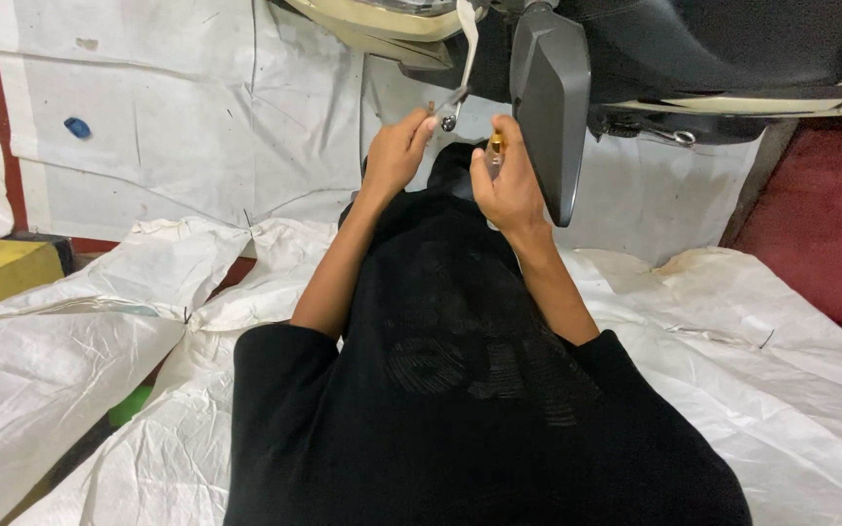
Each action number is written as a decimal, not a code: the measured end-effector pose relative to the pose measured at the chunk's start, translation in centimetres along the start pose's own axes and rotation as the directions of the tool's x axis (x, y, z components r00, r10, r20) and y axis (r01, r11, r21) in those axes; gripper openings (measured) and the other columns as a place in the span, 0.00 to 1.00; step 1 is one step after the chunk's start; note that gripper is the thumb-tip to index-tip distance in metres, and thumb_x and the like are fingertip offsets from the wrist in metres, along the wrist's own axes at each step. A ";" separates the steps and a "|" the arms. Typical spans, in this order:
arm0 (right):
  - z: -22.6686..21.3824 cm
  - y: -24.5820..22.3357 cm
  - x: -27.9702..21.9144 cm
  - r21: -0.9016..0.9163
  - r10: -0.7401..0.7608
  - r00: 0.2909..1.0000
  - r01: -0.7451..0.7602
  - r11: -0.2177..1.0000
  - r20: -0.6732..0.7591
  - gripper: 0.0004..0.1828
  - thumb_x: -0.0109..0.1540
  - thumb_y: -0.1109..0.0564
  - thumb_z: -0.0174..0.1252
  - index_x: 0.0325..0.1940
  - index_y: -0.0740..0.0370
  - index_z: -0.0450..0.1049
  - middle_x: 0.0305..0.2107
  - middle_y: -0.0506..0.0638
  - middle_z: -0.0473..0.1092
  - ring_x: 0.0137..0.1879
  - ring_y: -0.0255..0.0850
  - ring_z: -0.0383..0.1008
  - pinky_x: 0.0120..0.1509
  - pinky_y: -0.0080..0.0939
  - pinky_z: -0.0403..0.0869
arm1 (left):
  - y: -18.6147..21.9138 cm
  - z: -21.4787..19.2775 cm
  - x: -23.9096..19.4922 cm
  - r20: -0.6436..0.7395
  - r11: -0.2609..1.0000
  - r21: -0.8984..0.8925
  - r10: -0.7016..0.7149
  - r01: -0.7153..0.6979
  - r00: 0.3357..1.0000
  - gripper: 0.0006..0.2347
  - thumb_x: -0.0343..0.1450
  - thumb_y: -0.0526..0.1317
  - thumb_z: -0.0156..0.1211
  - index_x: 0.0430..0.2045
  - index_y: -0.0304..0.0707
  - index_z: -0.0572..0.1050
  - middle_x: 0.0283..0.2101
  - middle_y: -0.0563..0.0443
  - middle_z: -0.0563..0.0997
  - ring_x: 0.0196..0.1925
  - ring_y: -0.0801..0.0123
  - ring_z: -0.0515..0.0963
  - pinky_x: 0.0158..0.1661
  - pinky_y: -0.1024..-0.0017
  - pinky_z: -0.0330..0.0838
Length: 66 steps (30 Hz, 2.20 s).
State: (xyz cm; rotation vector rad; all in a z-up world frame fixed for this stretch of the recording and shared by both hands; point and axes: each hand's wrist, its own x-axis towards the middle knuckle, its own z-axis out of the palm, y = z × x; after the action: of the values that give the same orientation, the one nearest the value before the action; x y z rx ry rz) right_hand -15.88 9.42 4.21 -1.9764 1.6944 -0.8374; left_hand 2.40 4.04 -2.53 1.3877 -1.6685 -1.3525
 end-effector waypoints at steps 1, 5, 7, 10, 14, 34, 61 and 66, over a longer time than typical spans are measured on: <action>0.5 0.7 -0.3 0.036 -0.010 0.999 0.012 0.999 -0.052 0.26 0.68 0.61 0.56 0.70 0.66 0.60 0.46 0.65 0.71 0.50 0.56 0.75 0.53 0.53 0.73 | 0.3 0.1 0.4 -0.033 1.000 0.012 0.010 -0.010 0.999 0.15 0.80 0.52 0.43 0.35 0.45 0.74 0.25 0.39 0.80 0.32 0.36 0.81 0.34 0.49 0.71; -0.6 -1.1 1.3 0.095 0.018 1.000 -0.017 0.995 -0.008 0.28 0.69 0.67 0.52 0.72 0.64 0.52 0.53 0.61 0.65 0.49 0.44 0.69 0.57 0.41 0.71 | 1.3 0.6 4.1 -0.145 0.998 0.061 0.040 -0.031 0.989 0.13 0.77 0.47 0.46 0.25 0.41 0.68 0.18 0.56 0.72 0.17 0.68 0.68 0.23 0.64 0.62; -0.4 -1.0 1.9 0.128 0.070 0.998 -0.069 0.989 -0.002 0.26 0.67 0.68 0.51 0.69 0.65 0.54 0.56 0.61 0.63 0.52 0.47 0.69 0.59 0.43 0.70 | 2.8 0.2 5.2 -0.244 0.999 0.044 -0.004 0.015 0.970 0.16 0.76 0.52 0.45 0.26 0.40 0.66 0.18 0.52 0.74 0.19 0.60 0.69 0.27 0.62 0.66; 0.0 -0.6 1.1 0.191 0.120 0.991 -0.108 0.976 -0.056 0.25 0.70 0.64 0.51 0.70 0.71 0.56 0.38 0.52 0.66 0.38 0.38 0.66 0.50 0.34 0.71 | 2.8 0.4 5.0 -0.251 0.999 0.030 -0.033 0.042 0.968 0.17 0.76 0.54 0.41 0.30 0.42 0.68 0.20 0.52 0.77 0.20 0.59 0.73 0.27 0.60 0.67; -3.6 -6.2 3.1 -0.030 0.020 0.994 -0.023 0.999 -0.107 0.03 0.66 0.64 0.54 0.37 0.67 0.69 0.24 0.49 0.64 0.25 0.38 0.60 0.30 0.38 0.63 | 1.5 1.9 2.2 -0.174 1.000 -0.016 0.002 -0.005 0.985 0.17 0.77 0.52 0.42 0.26 0.39 0.65 0.18 0.53 0.71 0.18 0.64 0.69 0.25 0.61 0.64; -2.6 -4.5 5.0 -0.060 0.065 0.971 -0.081 0.995 -0.229 0.09 0.66 0.61 0.57 0.39 0.73 0.76 0.29 0.54 0.77 0.30 0.39 0.77 0.33 0.35 0.73 | 1.1 1.7 3.3 -0.208 0.996 0.055 -0.053 0.065 0.977 0.16 0.77 0.52 0.45 0.26 0.40 0.67 0.20 0.52 0.74 0.21 0.56 0.71 0.27 0.60 0.65; -0.7 2.0 5.1 0.490 0.128 0.990 -0.088 0.867 -0.050 0.08 0.69 0.61 0.52 0.49 0.70 0.69 0.33 0.52 0.70 0.33 0.37 0.71 0.37 0.36 0.75 | 1.3 0.9 4.1 -0.223 0.994 0.112 0.015 0.011 0.975 0.15 0.77 0.51 0.47 0.28 0.40 0.69 0.20 0.49 0.79 0.23 0.53 0.79 0.28 0.58 0.68; -0.7 1.8 5.7 0.524 0.082 0.995 -0.045 0.850 -0.048 0.07 0.68 0.64 0.52 0.49 0.70 0.68 0.37 0.53 0.67 0.34 0.39 0.69 0.38 0.37 0.76 | 1.8 -0.3 6.9 -0.310 0.972 0.233 0.043 0.032 0.950 0.14 0.76 0.51 0.45 0.32 0.41 0.69 0.24 0.46 0.80 0.24 0.45 0.76 0.28 0.53 0.66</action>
State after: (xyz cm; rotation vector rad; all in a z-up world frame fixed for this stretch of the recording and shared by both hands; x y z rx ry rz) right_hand -17.20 3.53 4.52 -1.5231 1.3619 -1.2042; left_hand -0.05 -2.62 -1.87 1.6334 -1.6504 -0.8913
